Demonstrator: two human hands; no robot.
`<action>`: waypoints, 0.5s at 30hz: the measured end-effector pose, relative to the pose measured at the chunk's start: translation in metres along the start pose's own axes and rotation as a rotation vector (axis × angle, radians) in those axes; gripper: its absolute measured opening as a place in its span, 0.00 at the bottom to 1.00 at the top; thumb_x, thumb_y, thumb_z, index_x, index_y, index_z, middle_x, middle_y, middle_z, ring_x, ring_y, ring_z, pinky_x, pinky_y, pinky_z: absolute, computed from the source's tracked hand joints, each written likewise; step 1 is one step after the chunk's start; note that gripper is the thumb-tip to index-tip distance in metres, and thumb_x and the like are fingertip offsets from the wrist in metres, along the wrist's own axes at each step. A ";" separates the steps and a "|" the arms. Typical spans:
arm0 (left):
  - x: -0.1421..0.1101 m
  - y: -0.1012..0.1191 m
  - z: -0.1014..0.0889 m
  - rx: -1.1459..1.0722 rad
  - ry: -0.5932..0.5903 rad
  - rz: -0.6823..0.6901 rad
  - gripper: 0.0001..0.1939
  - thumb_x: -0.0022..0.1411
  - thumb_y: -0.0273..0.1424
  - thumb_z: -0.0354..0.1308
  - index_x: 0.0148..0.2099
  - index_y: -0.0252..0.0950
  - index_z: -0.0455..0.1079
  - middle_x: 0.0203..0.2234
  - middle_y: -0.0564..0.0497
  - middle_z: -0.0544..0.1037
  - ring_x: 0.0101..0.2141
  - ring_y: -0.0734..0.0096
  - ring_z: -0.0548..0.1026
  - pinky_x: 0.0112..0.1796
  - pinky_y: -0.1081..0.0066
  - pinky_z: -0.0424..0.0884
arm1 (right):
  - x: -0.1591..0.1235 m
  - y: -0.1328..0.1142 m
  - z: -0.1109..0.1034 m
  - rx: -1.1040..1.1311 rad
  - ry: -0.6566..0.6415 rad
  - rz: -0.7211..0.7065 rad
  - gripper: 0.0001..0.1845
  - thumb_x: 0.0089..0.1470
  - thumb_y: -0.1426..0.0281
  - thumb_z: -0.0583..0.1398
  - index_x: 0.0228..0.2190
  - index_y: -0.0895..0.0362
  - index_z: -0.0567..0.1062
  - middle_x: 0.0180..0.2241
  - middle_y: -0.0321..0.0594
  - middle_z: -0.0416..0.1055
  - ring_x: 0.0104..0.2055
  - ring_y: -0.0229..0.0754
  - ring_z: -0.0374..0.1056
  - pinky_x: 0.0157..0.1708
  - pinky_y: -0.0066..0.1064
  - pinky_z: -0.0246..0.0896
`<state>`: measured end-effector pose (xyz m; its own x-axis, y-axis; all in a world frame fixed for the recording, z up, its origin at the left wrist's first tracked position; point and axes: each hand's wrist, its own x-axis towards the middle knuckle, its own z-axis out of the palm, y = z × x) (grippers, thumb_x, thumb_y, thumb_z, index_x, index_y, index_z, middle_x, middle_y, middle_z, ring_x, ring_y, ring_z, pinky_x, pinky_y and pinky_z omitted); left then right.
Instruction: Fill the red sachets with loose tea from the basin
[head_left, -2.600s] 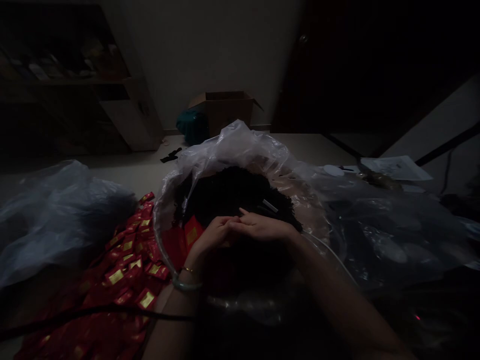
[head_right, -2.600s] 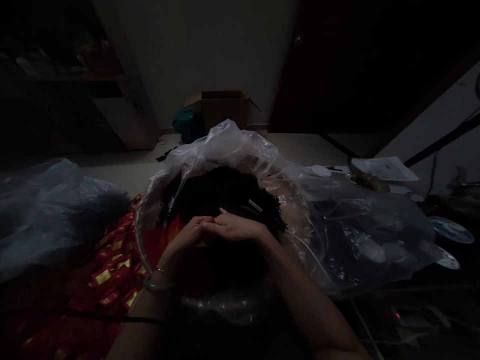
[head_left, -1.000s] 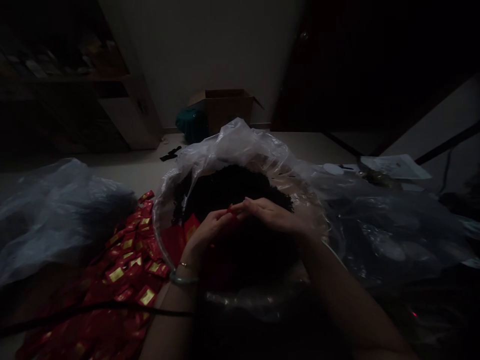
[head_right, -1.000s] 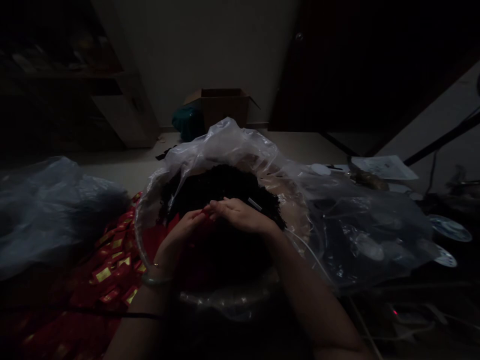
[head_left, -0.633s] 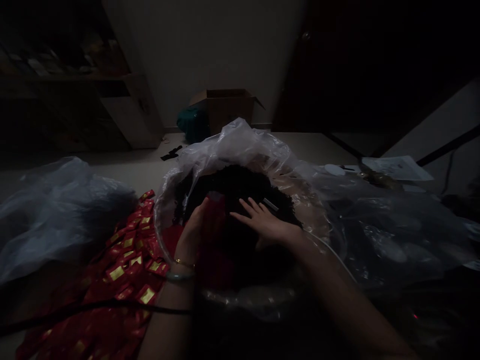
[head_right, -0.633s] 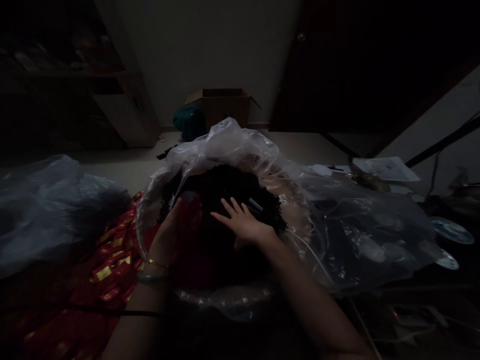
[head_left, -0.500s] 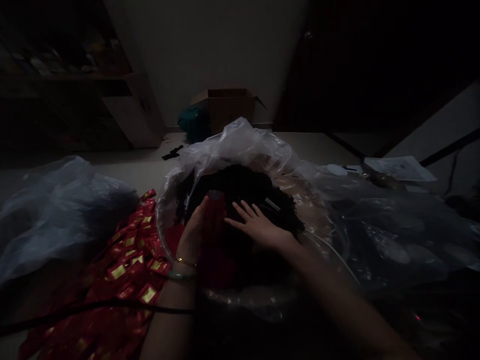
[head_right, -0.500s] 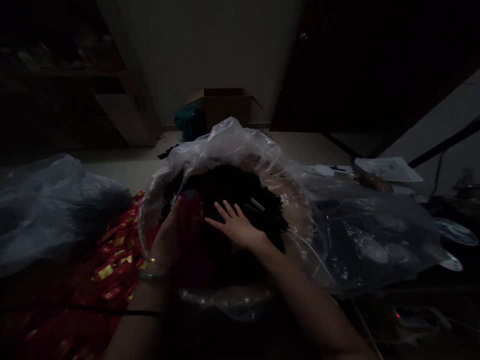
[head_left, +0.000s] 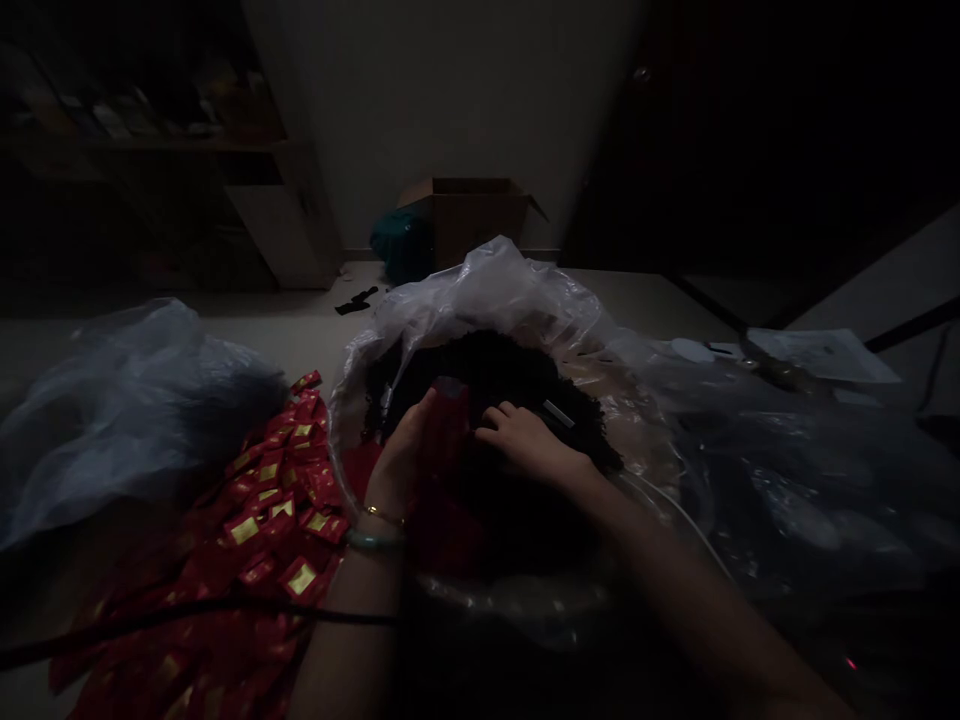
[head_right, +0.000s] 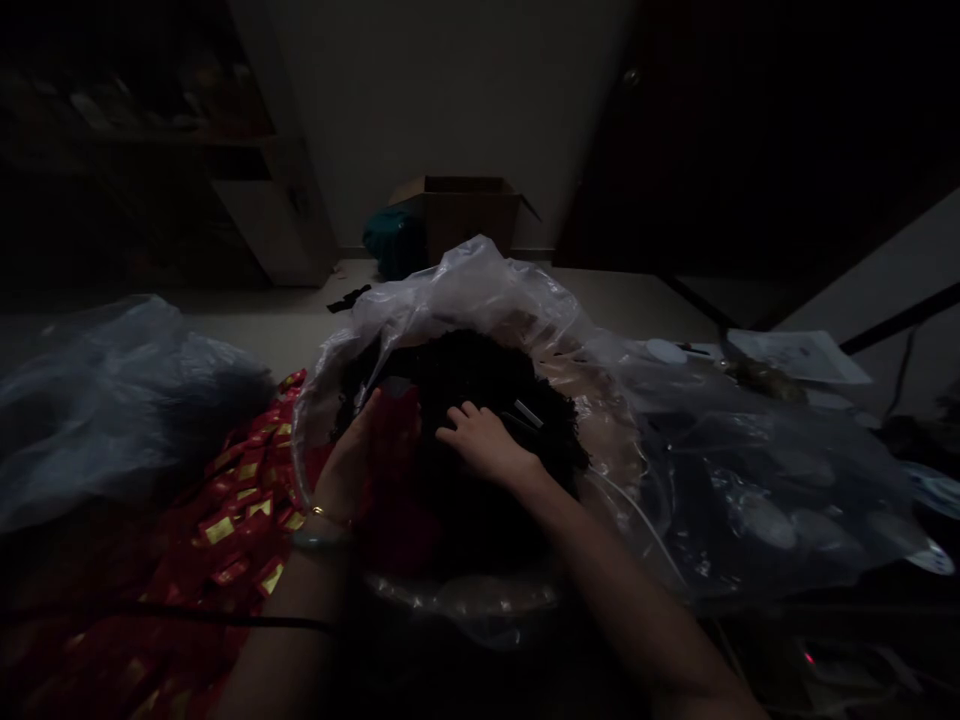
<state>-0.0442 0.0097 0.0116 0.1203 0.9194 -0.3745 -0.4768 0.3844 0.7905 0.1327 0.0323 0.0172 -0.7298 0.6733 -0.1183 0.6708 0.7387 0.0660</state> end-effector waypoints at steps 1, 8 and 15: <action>0.000 -0.001 0.000 -0.010 -0.006 0.001 0.22 0.55 0.48 0.55 0.39 0.33 0.73 0.25 0.50 0.76 0.25 0.72 0.72 0.27 0.72 0.69 | -0.001 0.002 0.001 0.031 0.007 0.026 0.21 0.46 0.74 0.62 0.44 0.54 0.72 0.45 0.48 0.66 0.44 0.50 0.62 0.36 0.35 0.61; 0.000 -0.003 0.005 -0.107 -0.066 -0.005 0.18 0.53 0.44 0.60 0.36 0.32 0.73 0.25 0.50 0.76 0.26 0.73 0.73 0.29 0.74 0.68 | -0.011 0.032 -0.013 0.603 0.271 0.171 0.16 0.41 0.80 0.60 0.36 0.57 0.73 0.39 0.40 0.69 0.40 0.41 0.66 0.41 0.31 0.62; 0.009 -0.009 0.018 0.046 -0.114 -0.080 0.18 0.47 0.43 0.65 0.32 0.31 0.72 0.22 0.51 0.74 0.22 0.76 0.69 0.24 0.74 0.63 | -0.027 0.027 -0.067 0.932 0.527 0.272 0.11 0.41 0.73 0.59 0.32 0.55 0.73 0.33 0.35 0.72 0.36 0.41 0.68 0.38 0.33 0.62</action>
<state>-0.0230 0.0164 0.0101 0.2559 0.8883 -0.3815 -0.4220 0.4577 0.7826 0.1618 0.0357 0.0881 -0.3588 0.9025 0.2383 0.4921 0.3998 -0.7733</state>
